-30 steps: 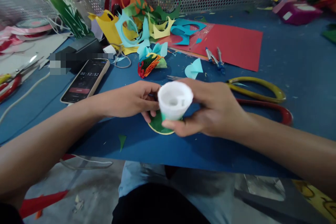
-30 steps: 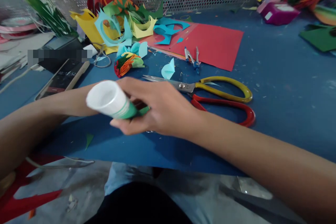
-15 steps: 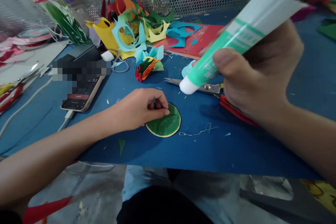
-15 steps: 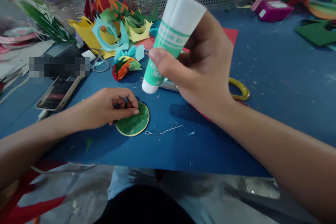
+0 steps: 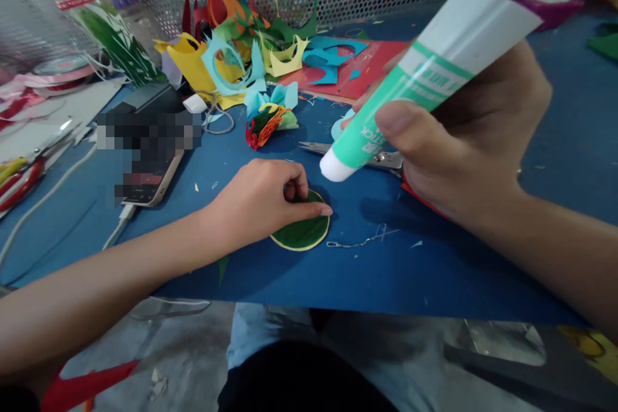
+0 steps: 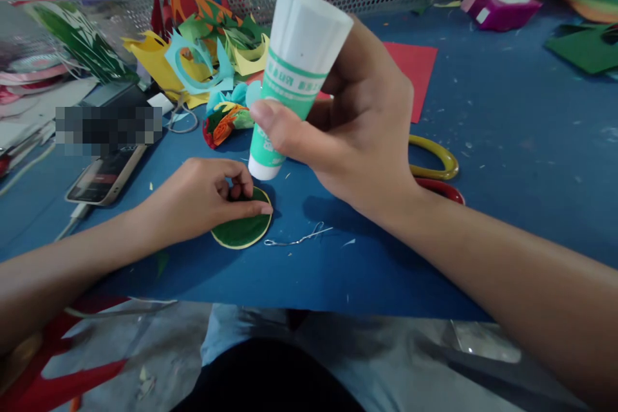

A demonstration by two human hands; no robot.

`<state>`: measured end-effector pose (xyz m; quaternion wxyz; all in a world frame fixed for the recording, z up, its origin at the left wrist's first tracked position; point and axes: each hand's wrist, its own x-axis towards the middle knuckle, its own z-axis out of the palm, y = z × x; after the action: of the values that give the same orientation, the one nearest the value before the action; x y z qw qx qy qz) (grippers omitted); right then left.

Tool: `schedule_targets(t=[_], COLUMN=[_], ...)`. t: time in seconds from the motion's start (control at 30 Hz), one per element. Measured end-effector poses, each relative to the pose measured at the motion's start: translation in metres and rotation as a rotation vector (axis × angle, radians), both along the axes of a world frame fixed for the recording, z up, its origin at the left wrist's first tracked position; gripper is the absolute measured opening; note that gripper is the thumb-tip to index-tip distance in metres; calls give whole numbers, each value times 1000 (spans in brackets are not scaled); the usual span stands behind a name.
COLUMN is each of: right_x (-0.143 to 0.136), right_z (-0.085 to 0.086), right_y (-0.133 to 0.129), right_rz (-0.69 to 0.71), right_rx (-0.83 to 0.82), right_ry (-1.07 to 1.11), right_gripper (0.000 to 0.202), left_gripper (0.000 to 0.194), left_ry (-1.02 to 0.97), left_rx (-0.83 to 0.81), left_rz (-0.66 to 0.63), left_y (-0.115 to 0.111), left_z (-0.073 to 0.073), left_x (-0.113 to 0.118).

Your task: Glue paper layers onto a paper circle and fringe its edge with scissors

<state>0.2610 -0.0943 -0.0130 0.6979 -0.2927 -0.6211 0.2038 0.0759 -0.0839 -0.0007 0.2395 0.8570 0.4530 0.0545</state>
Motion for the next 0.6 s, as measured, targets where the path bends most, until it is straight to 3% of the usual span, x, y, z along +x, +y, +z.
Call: schedule_targets(t=[0.13,0.33,0.6], right_x=[-2,-3,-5], right_z=[0,0,2], right_y=[-2,-3,-4], right_rz=[13,85,76], right_rx=[-14,-33,-44], right_ry=[-4,9,8], right_gripper=[22,23,21], left_gripper=[45,51,58], left_ry=[33,80,122], left_rx=[6,-109,-285], left_rz=[-15,-42,-61], left_y=[0,0,1], left_z=[1,12,21], left_x=[-1,-3,-14])
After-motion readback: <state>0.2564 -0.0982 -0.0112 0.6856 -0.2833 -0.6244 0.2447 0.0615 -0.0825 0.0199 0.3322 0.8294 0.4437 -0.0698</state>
